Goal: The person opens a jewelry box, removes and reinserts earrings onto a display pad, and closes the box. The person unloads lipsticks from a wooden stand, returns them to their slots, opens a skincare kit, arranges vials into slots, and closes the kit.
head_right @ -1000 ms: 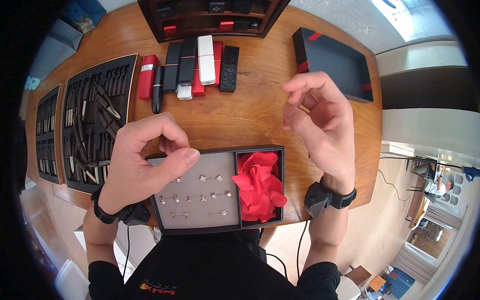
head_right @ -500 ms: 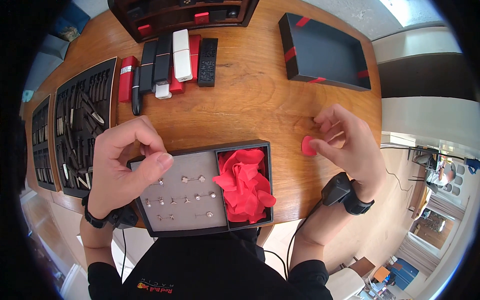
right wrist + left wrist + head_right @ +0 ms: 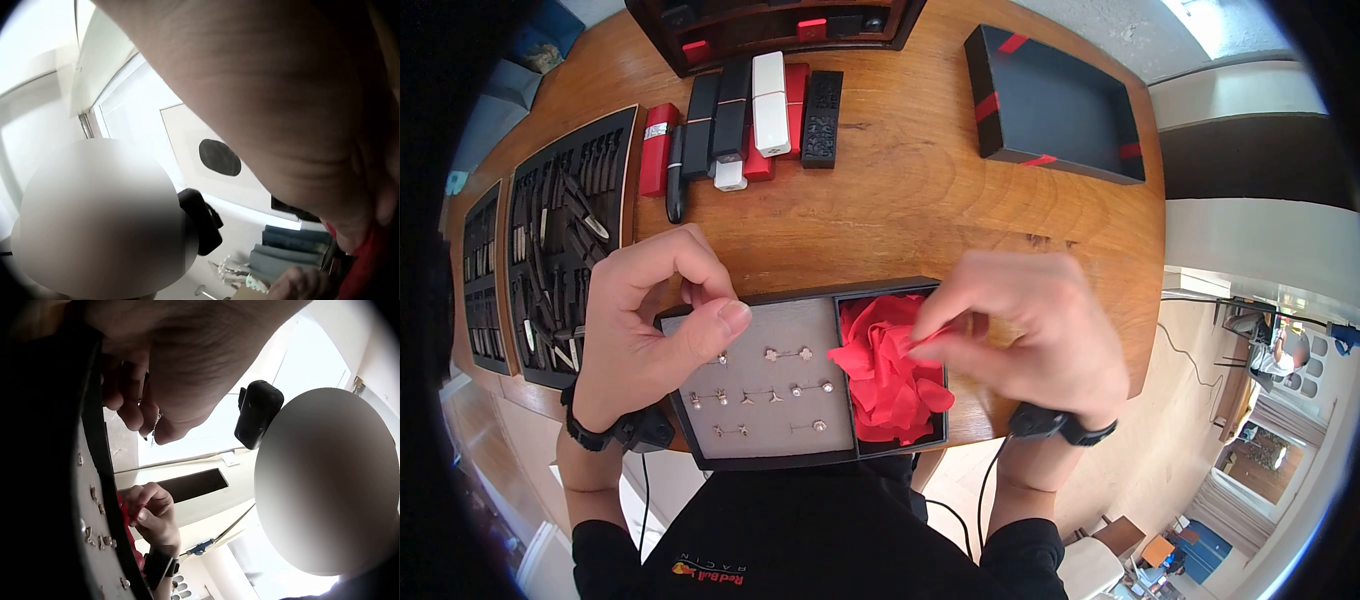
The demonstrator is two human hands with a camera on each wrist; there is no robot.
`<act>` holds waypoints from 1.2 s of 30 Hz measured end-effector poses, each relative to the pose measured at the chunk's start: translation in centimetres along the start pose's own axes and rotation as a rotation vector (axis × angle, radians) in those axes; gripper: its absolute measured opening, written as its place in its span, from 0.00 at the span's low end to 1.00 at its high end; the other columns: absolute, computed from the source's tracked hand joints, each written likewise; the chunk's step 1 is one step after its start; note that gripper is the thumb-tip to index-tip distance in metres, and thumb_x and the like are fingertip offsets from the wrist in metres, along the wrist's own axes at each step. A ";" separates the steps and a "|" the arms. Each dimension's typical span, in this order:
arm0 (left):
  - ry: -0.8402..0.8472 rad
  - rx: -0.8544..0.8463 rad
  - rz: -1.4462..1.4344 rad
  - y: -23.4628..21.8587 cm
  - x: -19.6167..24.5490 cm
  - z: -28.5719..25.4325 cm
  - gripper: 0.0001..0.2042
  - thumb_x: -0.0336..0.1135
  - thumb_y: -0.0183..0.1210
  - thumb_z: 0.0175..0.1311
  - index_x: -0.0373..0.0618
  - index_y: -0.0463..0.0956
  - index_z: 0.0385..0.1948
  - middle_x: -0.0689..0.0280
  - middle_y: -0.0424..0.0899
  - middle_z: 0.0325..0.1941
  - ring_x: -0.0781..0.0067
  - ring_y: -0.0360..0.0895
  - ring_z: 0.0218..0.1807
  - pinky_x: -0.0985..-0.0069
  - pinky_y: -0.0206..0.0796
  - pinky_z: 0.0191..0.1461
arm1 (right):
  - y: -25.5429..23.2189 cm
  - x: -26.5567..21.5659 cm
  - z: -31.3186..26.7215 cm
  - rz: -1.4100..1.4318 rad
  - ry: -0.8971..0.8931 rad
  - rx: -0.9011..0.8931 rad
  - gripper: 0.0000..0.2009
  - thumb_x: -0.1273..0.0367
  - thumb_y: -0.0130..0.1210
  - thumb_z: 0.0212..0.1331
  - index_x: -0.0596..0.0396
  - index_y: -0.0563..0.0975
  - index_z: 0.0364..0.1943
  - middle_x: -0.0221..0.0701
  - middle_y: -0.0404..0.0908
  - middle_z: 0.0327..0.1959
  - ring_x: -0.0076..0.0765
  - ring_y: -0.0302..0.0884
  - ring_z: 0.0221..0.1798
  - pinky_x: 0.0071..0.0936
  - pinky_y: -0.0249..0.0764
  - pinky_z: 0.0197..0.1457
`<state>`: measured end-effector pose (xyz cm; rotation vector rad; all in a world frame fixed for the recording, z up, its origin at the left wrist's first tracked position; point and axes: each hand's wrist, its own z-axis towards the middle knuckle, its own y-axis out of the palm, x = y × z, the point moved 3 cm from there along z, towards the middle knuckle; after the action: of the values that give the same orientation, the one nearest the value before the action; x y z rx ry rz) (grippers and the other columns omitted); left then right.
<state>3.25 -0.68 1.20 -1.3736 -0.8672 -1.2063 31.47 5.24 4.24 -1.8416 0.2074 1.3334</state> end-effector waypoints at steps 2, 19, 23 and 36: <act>-0.008 0.000 -0.007 0.1 0.0 0.0 0.09 0.34 0.74 0.64 0.44 0.82 0.29 0.71 0.84 0.28 0.83 0.73 0.29 0.81 0.64 0.35 | 1.6 -1.1 0.4 -0.205 -0.058 0.029 0.11 0.76 0.80 0.49 0.56 0.86 0.34 0.29 0.87 0.32 0.27 0.83 0.31 0.23 0.74 0.33; -0.049 -0.052 0.008 -0.1 0.4 0.0 0.08 0.31 0.72 0.63 0.44 0.80 0.30 0.71 0.80 0.29 0.81 0.72 0.32 0.80 0.63 0.39 | 5.4 -3.8 0.1 -0.352 -0.005 0.094 0.09 0.72 0.69 0.55 0.54 0.82 0.39 0.32 0.81 0.36 0.42 0.86 0.39 0.36 0.84 0.41; -0.035 -0.055 0.018 -0.2 0.3 0.0 0.08 0.31 0.72 0.63 0.44 0.80 0.30 0.71 0.80 0.29 0.81 0.72 0.32 0.79 0.64 0.39 | 5.5 -2.6 -0.2 -0.430 -0.061 0.056 0.09 0.74 0.66 0.53 0.54 0.82 0.39 0.31 0.81 0.37 0.41 0.84 0.41 0.34 0.83 0.42; -0.016 -0.060 0.015 0.0 0.3 0.0 0.08 0.32 0.72 0.63 0.44 0.79 0.30 0.71 0.80 0.28 0.82 0.72 0.32 0.80 0.64 0.39 | 1.9 -4.0 -3.0 -0.378 -0.081 0.033 0.17 0.76 0.76 0.46 0.54 0.89 0.44 0.32 0.85 0.43 0.36 0.86 0.39 0.34 0.81 0.36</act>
<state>3.26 -0.71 1.46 -1.4369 -0.8364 -1.2205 30.78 0.63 6.91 -1.6925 -0.1553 1.1273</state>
